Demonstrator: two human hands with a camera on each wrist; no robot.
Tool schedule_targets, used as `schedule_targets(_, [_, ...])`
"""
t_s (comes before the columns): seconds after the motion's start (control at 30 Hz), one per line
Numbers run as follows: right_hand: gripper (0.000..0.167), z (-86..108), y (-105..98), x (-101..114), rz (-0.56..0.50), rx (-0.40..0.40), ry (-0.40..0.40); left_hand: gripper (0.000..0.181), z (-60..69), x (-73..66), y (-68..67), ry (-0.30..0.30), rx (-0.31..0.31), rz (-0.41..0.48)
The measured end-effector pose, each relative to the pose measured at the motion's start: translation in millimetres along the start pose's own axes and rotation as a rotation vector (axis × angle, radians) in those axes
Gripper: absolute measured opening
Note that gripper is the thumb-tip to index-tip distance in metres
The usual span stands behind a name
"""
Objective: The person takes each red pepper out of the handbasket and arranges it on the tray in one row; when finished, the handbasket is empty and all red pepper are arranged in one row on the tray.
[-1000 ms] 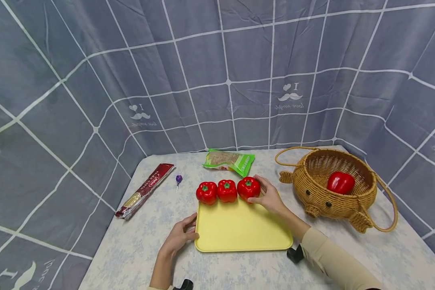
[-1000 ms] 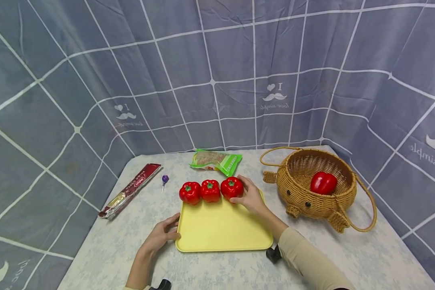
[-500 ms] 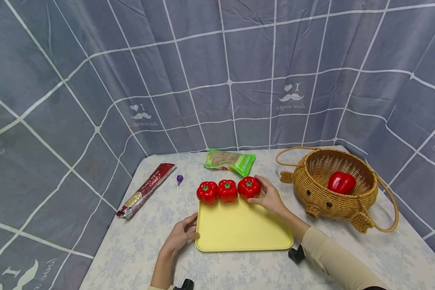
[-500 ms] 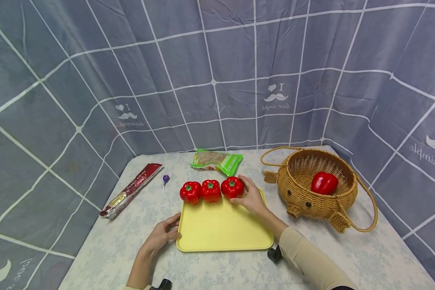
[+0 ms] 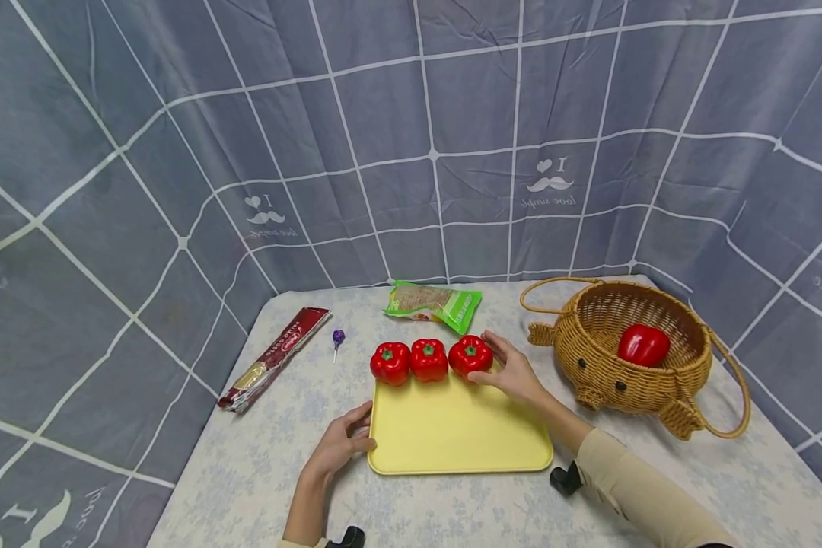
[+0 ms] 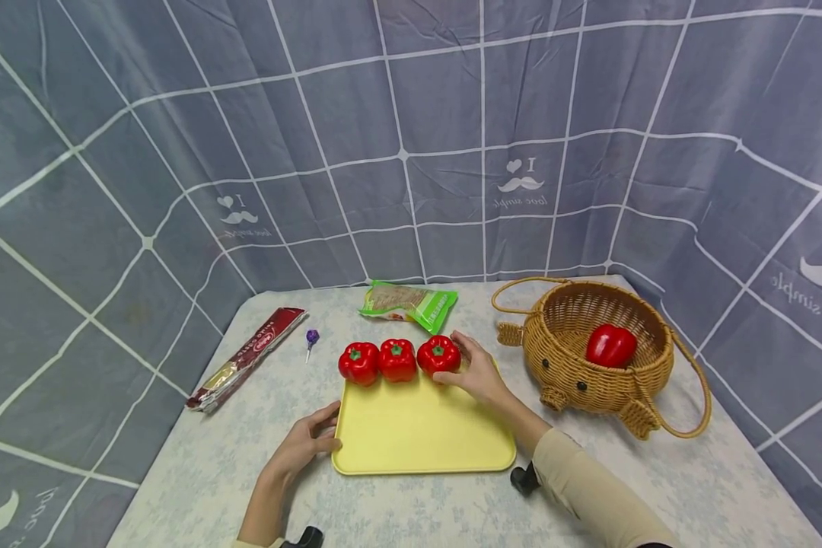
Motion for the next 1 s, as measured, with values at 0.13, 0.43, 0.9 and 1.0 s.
schedule_targets(0.13, [0.087,0.6,-16,20,0.025,-0.029,-0.022,0.077,0.1,0.4,0.2,-0.004,-0.004,-0.01])
schedule_targets(0.43, [0.082,-18.8,-73,50,0.022,-0.147,-0.057,0.077,-1.2,1.7,-0.1,0.003,-0.006,-0.009])
schedule_targets(0.9, [0.1,-29.2,-160,74,0.323,-0.139,0.19,0.077,0.2,0.9,-1.1,0.0,-0.024,-0.01])
schedule_targets(1.0, [0.102,-30.7,-174,71,0.362,-0.116,0.26,0.077,-0.1,0.6,-0.1,-0.004,-0.025,-0.008])
Point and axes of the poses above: each hand's wrist, its own z-axis away from the middle knuckle, its own y-axis out of the palm, x = y × z, the point moved 3 cm from there along -z, towards the middle knuckle, and after that the axes turned 13 degrees about -x, right-handed, at the moved point
